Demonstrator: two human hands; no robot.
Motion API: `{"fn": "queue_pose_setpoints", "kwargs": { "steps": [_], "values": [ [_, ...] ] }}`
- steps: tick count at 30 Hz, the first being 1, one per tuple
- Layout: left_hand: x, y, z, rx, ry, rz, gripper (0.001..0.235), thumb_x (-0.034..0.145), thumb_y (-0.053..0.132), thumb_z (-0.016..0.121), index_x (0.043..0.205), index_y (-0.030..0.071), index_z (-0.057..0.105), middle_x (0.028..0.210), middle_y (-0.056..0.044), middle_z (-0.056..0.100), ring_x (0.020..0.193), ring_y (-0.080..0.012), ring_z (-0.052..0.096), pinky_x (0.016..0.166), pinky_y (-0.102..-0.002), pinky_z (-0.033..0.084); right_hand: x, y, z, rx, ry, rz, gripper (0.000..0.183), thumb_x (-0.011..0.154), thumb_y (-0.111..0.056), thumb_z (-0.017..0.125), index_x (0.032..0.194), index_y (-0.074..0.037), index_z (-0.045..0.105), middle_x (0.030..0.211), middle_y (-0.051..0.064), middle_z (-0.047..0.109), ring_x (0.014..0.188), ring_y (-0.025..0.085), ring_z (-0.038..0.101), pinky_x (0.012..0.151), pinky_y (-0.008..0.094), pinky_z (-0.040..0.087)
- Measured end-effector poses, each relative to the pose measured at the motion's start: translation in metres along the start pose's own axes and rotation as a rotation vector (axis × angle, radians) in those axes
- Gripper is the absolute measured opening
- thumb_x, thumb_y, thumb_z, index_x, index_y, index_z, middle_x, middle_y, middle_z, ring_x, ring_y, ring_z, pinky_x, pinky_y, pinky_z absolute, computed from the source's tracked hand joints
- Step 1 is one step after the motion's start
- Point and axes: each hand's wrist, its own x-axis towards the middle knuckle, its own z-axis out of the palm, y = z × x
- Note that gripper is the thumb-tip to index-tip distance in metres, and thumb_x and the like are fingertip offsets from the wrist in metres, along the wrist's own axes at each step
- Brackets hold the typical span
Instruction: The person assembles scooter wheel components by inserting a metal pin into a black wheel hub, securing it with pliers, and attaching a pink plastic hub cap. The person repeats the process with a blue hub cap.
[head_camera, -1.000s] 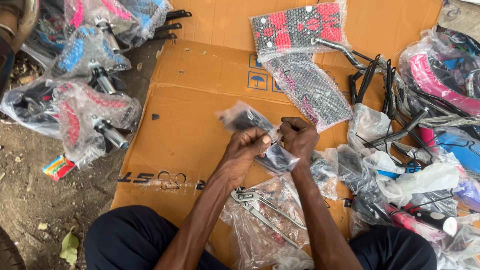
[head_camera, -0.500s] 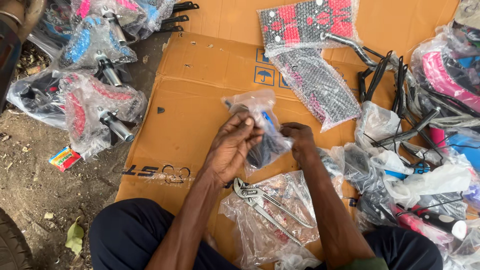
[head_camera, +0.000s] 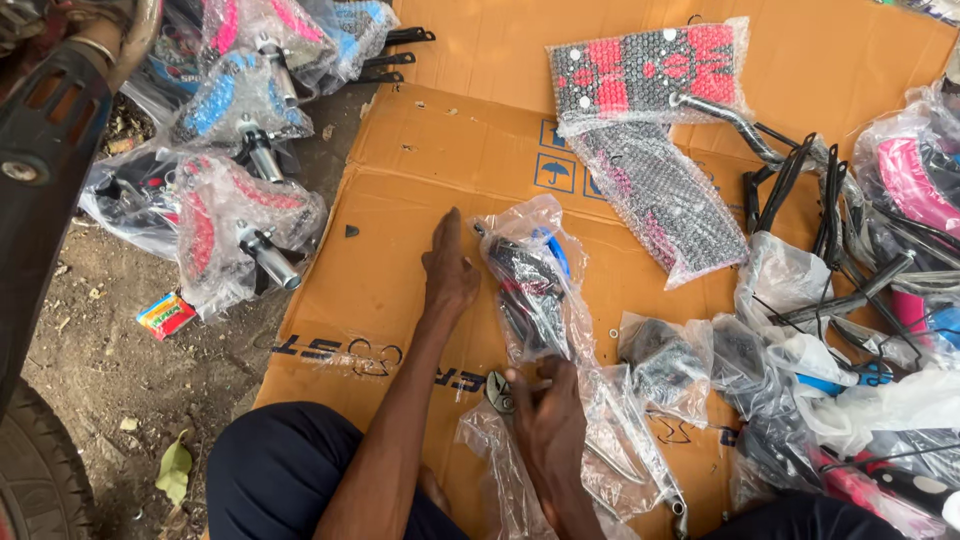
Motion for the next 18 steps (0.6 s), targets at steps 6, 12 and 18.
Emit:
{"fn": "queue_pose_setpoints", "kwargs": {
  "steps": [6, 12, 18],
  "values": [
    [0.012, 0.002, 0.009, 0.127, -0.143, 0.115, 0.057, 0.081, -0.002, 0.063, 0.136, 0.014, 0.052, 0.148, -0.015, 0.046, 0.114, -0.0415, 0.05, 0.101, -0.048, 0.043, 0.043, 0.004, 0.012, -0.412, 0.164, -0.081, 0.031, 0.096, -0.027, 0.067, 0.112, -0.005, 0.053, 0.082, 0.021, 0.069, 0.056, 0.035, 0.066, 0.052, 0.047, 0.049],
    [0.006, 0.025, -0.002, -0.05, -0.155, 0.136, 0.015, 0.086, -0.001, 0.068, 0.095, 0.007, 0.061, 0.094, -0.01, 0.069, 0.091, -0.0275, 0.064, 0.081, -0.043, 0.051, 0.08, 0.023, -0.029, 0.547, -0.11, 0.059, 0.023, 0.093, -0.012, 0.069, 0.109, -0.003, 0.055, 0.081, 0.013, 0.07, 0.067, 0.018, 0.065, 0.058, 0.031, 0.051],
    [0.008, 0.084, -0.037, -0.393, -0.169, 0.052, 0.018, 0.087, 0.004, 0.075, 0.098, 0.004, 0.061, 0.068, 0.0, 0.055, 0.061, -0.0096, 0.05, 0.058, -0.029, 0.046, 0.121, -0.02, -0.119, 0.458, -0.101, 0.234, 0.039, 0.086, -0.004, 0.067, 0.123, -0.009, 0.056, 0.074, 0.009, 0.069, 0.054, 0.014, 0.054, 0.048, 0.028, 0.044]
  ]
}}
